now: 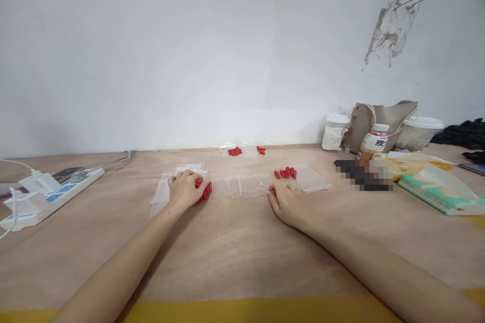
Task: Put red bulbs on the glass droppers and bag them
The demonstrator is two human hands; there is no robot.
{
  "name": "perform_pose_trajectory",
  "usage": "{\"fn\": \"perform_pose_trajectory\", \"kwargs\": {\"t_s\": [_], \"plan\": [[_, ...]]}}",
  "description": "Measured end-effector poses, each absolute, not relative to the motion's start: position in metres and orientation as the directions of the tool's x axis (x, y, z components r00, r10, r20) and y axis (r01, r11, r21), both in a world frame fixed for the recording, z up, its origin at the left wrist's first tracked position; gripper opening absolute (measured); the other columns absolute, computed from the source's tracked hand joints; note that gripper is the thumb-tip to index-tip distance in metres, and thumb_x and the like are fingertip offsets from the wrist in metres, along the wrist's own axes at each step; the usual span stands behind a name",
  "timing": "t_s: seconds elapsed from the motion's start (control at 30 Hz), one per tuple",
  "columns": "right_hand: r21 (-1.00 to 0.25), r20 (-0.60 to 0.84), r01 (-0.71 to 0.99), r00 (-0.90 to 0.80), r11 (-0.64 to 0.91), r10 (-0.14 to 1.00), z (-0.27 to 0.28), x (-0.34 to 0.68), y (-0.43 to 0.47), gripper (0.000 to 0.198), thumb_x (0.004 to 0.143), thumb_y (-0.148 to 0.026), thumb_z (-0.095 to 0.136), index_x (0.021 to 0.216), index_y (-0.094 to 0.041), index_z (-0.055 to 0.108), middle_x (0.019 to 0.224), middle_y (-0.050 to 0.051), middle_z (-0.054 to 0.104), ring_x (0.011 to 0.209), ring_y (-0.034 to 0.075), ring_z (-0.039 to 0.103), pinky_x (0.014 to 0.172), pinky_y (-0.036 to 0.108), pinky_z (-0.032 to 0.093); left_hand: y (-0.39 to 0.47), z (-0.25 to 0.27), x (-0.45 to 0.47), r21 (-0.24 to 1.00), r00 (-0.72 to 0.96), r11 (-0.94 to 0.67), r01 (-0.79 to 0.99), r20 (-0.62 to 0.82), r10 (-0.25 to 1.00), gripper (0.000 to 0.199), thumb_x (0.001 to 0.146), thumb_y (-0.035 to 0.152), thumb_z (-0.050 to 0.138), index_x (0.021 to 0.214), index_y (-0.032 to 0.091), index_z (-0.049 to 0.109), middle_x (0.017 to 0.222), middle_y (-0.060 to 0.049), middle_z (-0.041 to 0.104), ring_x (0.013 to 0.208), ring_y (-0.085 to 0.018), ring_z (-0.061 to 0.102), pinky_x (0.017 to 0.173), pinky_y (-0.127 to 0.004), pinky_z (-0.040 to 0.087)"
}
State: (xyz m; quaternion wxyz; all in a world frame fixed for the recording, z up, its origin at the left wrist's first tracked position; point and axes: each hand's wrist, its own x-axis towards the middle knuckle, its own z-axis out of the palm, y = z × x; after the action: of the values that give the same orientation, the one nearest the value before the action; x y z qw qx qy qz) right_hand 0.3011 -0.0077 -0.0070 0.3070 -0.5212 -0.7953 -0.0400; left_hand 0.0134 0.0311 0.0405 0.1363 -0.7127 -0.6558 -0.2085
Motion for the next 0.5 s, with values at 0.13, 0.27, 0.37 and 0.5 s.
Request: {"fn": "perform_pose_trajectory", "kwargs": {"t_s": [0.13, 0.27, 0.37, 0.5], "plan": [[-0.278, 0.56, 0.808, -0.302, 0.519, 0.771, -0.019, 0.301, -0.002, 0.025, 0.087, -0.019, 0.029, 0.104, -0.019, 0.048, 0.094, 0.007, 0.061, 0.086, 0.019, 0.054, 0.083, 0.036, 0.032, 0.044, 0.047, 0.019, 0.01, 0.02, -0.026, 1.0, 0.415, 0.909, 0.033, 0.071, 0.05, 0.05, 0.071, 0.022, 0.066, 0.088, -0.009, 0.063, 0.091, -0.03, 0.049, 0.078, -0.043, 0.026], [-0.256, 0.583, 0.785, -0.34, 0.564, 0.738, -0.025, 0.302, 0.0, 0.029, 0.088, -0.018, 0.029, 0.107, -0.02, 0.05, 0.1, 0.007, 0.062, 0.091, 0.018, 0.054, 0.085, 0.035, 0.03, 0.049, 0.05, 0.022, -0.003, -0.011, 0.013, 1.0, 0.365, 0.931, 0.034, 0.069, 0.051, 0.051, 0.062, 0.021, 0.065, 0.077, -0.01, 0.064, 0.088, -0.031, 0.05, 0.076, -0.042, 0.028], [-0.249, 0.593, 0.773, -0.354, 0.583, 0.723, -0.026, 0.302, -0.001, 0.029, 0.088, -0.016, 0.03, 0.104, -0.02, 0.053, 0.098, 0.006, 0.063, 0.091, 0.016, 0.054, 0.085, 0.034, 0.03, 0.05, 0.048, 0.022, -0.001, 0.0, 0.001, 1.0, 0.375, 0.927, 0.035, 0.072, 0.048, 0.049, 0.057, 0.02, 0.064, 0.073, -0.011, 0.063, 0.087, -0.031, 0.05, 0.075, -0.042, 0.028], [-0.255, 0.597, 0.777, -0.341, 0.575, 0.726, -0.026, 0.302, -0.001, 0.028, 0.087, -0.015, 0.03, 0.1, -0.019, 0.055, 0.095, 0.005, 0.063, 0.088, 0.016, 0.054, 0.083, 0.033, 0.031, 0.052, 0.045, 0.021, 0.009, -0.001, -0.003, 1.0, 0.416, 0.909, 0.035, 0.073, 0.041, 0.048, 0.052, 0.019, 0.063, 0.076, -0.011, 0.062, 0.087, -0.031, 0.049, 0.076, -0.044, 0.028]]}}
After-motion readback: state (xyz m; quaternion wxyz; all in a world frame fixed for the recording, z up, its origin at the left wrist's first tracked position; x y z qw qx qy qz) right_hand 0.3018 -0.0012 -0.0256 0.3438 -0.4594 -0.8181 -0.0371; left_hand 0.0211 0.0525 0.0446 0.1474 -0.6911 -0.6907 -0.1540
